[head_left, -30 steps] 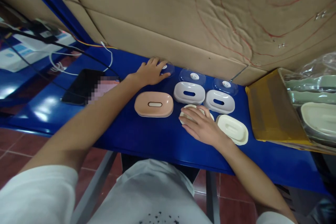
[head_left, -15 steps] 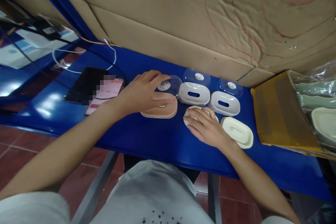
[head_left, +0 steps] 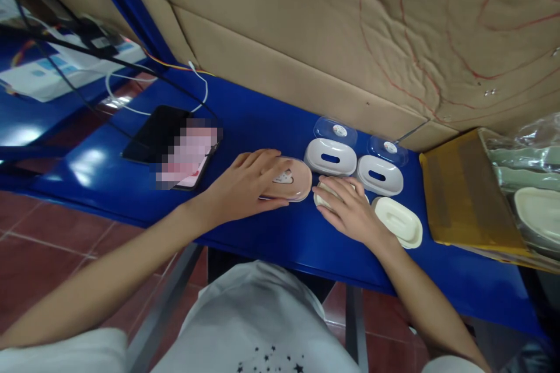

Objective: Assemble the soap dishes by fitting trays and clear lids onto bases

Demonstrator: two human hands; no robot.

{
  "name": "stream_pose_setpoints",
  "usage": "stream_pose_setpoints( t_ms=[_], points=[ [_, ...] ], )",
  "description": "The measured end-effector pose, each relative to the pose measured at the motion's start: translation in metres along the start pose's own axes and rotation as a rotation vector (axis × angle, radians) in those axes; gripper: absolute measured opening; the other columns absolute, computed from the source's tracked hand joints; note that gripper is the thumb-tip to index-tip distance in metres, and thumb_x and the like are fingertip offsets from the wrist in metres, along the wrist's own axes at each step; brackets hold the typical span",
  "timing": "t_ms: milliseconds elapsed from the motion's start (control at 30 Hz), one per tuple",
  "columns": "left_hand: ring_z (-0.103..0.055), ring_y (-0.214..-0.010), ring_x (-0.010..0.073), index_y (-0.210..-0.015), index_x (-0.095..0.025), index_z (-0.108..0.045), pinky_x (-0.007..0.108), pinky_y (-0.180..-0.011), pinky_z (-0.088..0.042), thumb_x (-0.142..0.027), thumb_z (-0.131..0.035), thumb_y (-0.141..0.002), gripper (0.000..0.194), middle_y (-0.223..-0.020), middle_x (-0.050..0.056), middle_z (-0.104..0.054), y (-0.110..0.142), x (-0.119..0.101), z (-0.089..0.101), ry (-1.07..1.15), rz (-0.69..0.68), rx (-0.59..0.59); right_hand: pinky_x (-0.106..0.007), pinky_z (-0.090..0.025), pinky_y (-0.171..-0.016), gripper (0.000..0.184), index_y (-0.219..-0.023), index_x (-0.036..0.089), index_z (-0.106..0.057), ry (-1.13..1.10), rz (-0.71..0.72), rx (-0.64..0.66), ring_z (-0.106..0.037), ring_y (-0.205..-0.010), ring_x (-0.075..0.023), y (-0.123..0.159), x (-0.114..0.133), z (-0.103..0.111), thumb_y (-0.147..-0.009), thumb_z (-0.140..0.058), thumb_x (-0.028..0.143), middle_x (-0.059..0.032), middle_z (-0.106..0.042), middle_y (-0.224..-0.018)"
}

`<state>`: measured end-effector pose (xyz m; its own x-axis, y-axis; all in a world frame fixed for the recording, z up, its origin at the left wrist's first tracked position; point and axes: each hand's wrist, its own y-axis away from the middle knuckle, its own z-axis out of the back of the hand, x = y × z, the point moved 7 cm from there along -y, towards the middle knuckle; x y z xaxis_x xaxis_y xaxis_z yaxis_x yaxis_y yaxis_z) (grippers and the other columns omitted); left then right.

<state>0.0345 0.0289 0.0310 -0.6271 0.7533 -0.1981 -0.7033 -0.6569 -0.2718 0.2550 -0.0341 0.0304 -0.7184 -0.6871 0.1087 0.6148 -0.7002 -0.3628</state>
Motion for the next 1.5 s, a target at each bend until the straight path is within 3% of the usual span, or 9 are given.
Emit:
stream_pose_setpoints(
  t_ms=[167,300,400,800,1067,1367,1500],
  points=[
    [-0.056,-0.148,0.0435,-0.166,-0.018,-0.044,0.054,-0.116,-0.049,-0.049,-0.083,-0.097,0.086,-0.166,0.024,-0.052,0.001,-0.014,-0.015,-0.059,-0.082,0.069,-0.056,-0.048,-0.113,0.035,-0.137,0.022,-0.064,-0.032,-0.061,0.039,-0.065,-0.139,-0.0339,0.004,-0.008,0.004,-0.103,-0.057,0.015,-0.0199,-0.066,-0.152],
    [-0.058,-0.146,0.0433,-0.165,-0.017,-0.047,0.053,-0.115,-0.048,-0.058,-0.082,-0.096,0.088,-0.164,0.024,-0.054,-0.005,-0.021,-0.015,-0.092,-0.14,0.08,-0.058,-0.048,-0.117,0.062,-0.165,0.024,-0.043,-0.052,-0.072,0.033,-0.058,-0.149,-0.0363,0.003,-0.004,0.006,-0.106,-0.063,0.029,-0.0206,-0.058,-0.163],
    [-0.059,-0.144,0.043,-0.164,-0.019,-0.048,0.051,-0.114,-0.047,-0.066,-0.082,-0.093,0.092,-0.161,0.023,-0.057,-0.014,-0.025,-0.012,-0.086,-0.169,0.087,-0.057,-0.049,-0.119,0.076,-0.174,0.028,-0.03,-0.07,-0.047,0.056,-0.058,-0.149,-0.0355,0.001,0.001,0.005,-0.108,-0.065,0.039,-0.0184,-0.056,-0.166],
    [-0.063,-0.135,0.0422,-0.166,-0.017,-0.046,0.053,-0.108,-0.05,-0.064,-0.073,-0.101,0.085,-0.157,0.022,-0.06,-0.041,-0.036,-0.013,-0.11,-0.314,0.087,-0.056,-0.05,-0.119,0.063,-0.16,0.023,-0.048,-0.08,-0.067,-0.001,-0.059,-0.148,-0.0348,0.002,-0.008,0.01,-0.105,-0.072,0.043,-0.0189,-0.063,-0.156],
    [-0.056,-0.146,0.0409,-0.168,-0.018,-0.041,0.055,-0.116,-0.049,-0.066,-0.069,-0.103,0.085,-0.164,0.022,-0.054,-0.034,-0.023,-0.013,0.104,-0.326,0.023,-0.059,-0.055,-0.116,0.078,-0.168,0.027,-0.037,-0.136,-0.078,-0.005,-0.059,-0.15,-0.0352,0.004,-0.012,0.008,-0.103,-0.075,0.045,-0.0173,-0.063,-0.155],
    [-0.057,-0.147,0.0418,-0.169,-0.017,-0.038,0.056,-0.117,-0.051,-0.061,-0.076,-0.101,0.089,-0.167,0.025,-0.05,-0.031,-0.016,-0.017,0.146,-0.305,0.095,-0.055,-0.056,-0.116,0.06,-0.15,0.017,-0.058,-0.044,-0.04,0.006,-0.061,-0.145,-0.0349,0.005,-0.012,0.007,-0.101,-0.078,0.044,-0.0192,-0.068,-0.146],
    [-0.054,-0.15,0.0415,-0.171,-0.019,-0.033,0.055,-0.12,-0.049,-0.059,-0.077,-0.1,0.092,-0.169,0.024,-0.047,-0.03,-0.015,-0.017,0.161,-0.307,0.112,-0.055,-0.055,-0.117,0.061,-0.153,0.018,-0.058,-0.002,-0.033,0.047,-0.059,-0.146,-0.0358,0.005,-0.009,0.006,-0.102,-0.077,0.045,-0.0188,-0.067,-0.149]
  ],
)
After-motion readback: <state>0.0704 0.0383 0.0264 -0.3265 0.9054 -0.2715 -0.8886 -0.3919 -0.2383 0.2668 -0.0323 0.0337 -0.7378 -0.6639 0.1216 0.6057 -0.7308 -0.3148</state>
